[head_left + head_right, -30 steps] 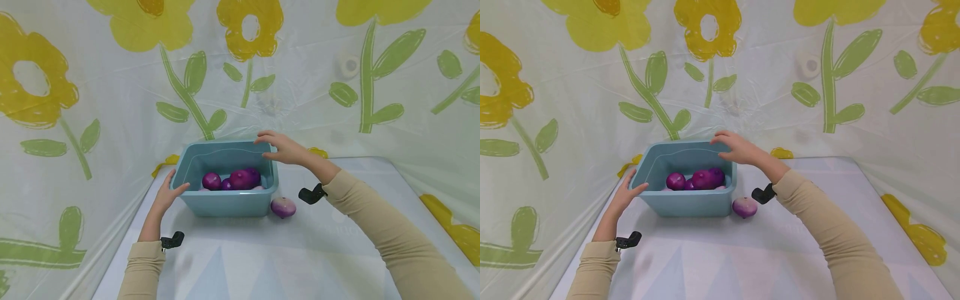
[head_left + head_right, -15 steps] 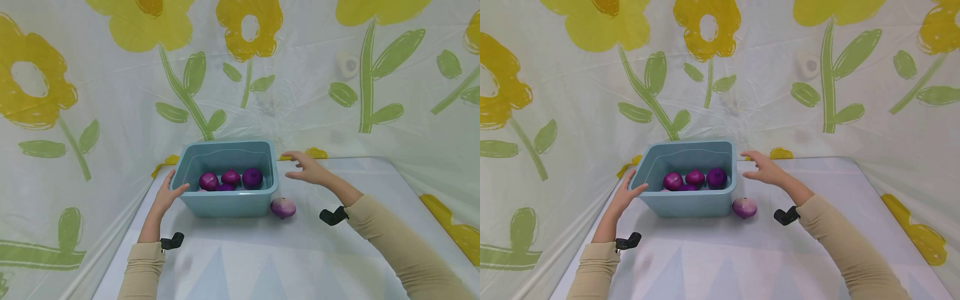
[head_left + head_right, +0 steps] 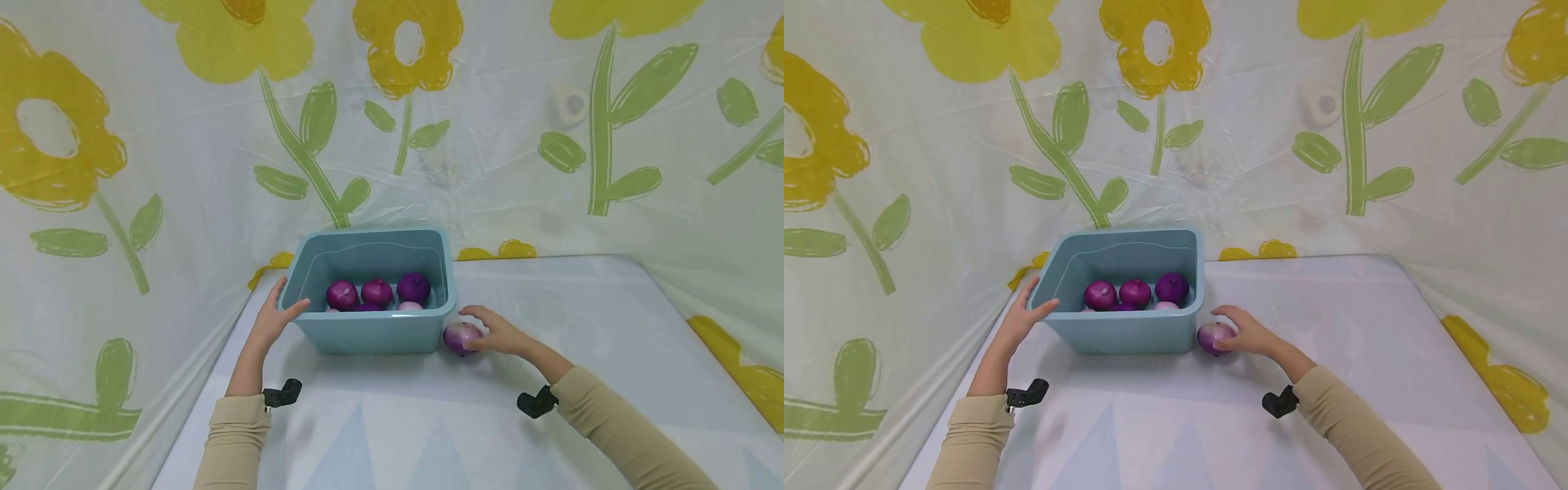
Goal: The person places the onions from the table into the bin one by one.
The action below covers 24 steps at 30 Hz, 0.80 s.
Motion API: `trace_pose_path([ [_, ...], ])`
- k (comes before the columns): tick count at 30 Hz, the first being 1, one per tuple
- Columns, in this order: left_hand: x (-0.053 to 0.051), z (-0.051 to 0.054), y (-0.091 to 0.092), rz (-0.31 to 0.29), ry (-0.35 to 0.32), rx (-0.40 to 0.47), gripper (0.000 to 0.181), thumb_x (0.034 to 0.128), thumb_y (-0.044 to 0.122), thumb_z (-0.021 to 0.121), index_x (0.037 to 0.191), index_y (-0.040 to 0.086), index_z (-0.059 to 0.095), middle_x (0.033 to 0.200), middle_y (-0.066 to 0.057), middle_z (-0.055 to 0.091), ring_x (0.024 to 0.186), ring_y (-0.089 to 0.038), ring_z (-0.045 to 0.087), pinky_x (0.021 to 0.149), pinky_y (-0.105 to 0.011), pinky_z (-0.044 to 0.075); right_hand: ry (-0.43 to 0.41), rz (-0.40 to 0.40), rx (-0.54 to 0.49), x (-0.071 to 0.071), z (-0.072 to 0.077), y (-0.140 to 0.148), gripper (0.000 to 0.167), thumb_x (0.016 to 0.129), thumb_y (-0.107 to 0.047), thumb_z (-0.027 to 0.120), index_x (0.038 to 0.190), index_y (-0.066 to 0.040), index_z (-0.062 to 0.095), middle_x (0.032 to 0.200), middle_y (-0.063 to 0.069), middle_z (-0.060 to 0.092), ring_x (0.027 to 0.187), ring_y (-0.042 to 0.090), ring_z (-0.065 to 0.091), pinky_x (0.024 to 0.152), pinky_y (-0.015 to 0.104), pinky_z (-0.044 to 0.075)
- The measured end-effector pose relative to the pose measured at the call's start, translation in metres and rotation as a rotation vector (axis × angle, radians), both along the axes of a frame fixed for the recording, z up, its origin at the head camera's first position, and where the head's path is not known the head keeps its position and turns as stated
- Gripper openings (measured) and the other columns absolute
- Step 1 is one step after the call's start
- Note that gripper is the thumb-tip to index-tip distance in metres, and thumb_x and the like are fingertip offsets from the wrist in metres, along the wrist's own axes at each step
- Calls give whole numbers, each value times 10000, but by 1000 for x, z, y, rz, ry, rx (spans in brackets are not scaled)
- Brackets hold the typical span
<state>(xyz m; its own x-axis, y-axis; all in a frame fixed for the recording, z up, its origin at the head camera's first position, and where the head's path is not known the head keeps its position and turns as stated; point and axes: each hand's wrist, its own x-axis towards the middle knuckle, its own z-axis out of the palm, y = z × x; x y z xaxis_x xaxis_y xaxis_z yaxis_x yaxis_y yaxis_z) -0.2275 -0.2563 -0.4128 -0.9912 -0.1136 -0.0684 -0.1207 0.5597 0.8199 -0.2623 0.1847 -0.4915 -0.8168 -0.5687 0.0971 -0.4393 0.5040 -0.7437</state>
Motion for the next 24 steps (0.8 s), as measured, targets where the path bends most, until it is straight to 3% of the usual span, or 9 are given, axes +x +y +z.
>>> trace_pose_path([
  [4, 0, 0, 0, 5, 0, -2, 920, 840, 506, 570, 1484, 214, -20, 1521, -178, 90, 1350, -420, 157, 1024, -631, 205, -33, -17, -8, 3, -14, -1, 673, 746, -257, 742, 1292, -9, 437, 1334, 230, 419, 1250, 423, 335, 996, 600, 286],
  [9, 1, 1, 0, 5, 3, 1, 903, 848, 488, 568, 1484, 212, -10, 1521, -176, 91, 1353, -414, 155, 1029, -625, 204, -68, -21, -11, 4, -25, -2, 661, 748, -236, 747, 1278, 2, 431, 1296, 213, 452, 1194, 387, 403, 979, 555, 344],
  [15, 2, 2, 1, 1, 6, -5, 884, 861, 464, 562, 1485, 206, -9, 1519, -179, 96, 1354, -411, 158, 1033, -620, 200, -136, -71, -17, 6, -30, -3, 641, 745, -211, 751, 1265, -56, 409, 1248, 163, 488, 1131, 323, 460, 942, 511, 405],
  [24, 1, 1, 0, 3, 4, -10, 907, 848, 496, 565, 1484, 209, -13, 1519, -182, 94, 1352, -417, 157, 1027, -629, 200, -121, -70, -23, 9, -33, -2, 584, 735, -182, 750, 1198, -79, 410, 1172, 143, 503, 1051, 293, 490, 883, 474, 456],
])
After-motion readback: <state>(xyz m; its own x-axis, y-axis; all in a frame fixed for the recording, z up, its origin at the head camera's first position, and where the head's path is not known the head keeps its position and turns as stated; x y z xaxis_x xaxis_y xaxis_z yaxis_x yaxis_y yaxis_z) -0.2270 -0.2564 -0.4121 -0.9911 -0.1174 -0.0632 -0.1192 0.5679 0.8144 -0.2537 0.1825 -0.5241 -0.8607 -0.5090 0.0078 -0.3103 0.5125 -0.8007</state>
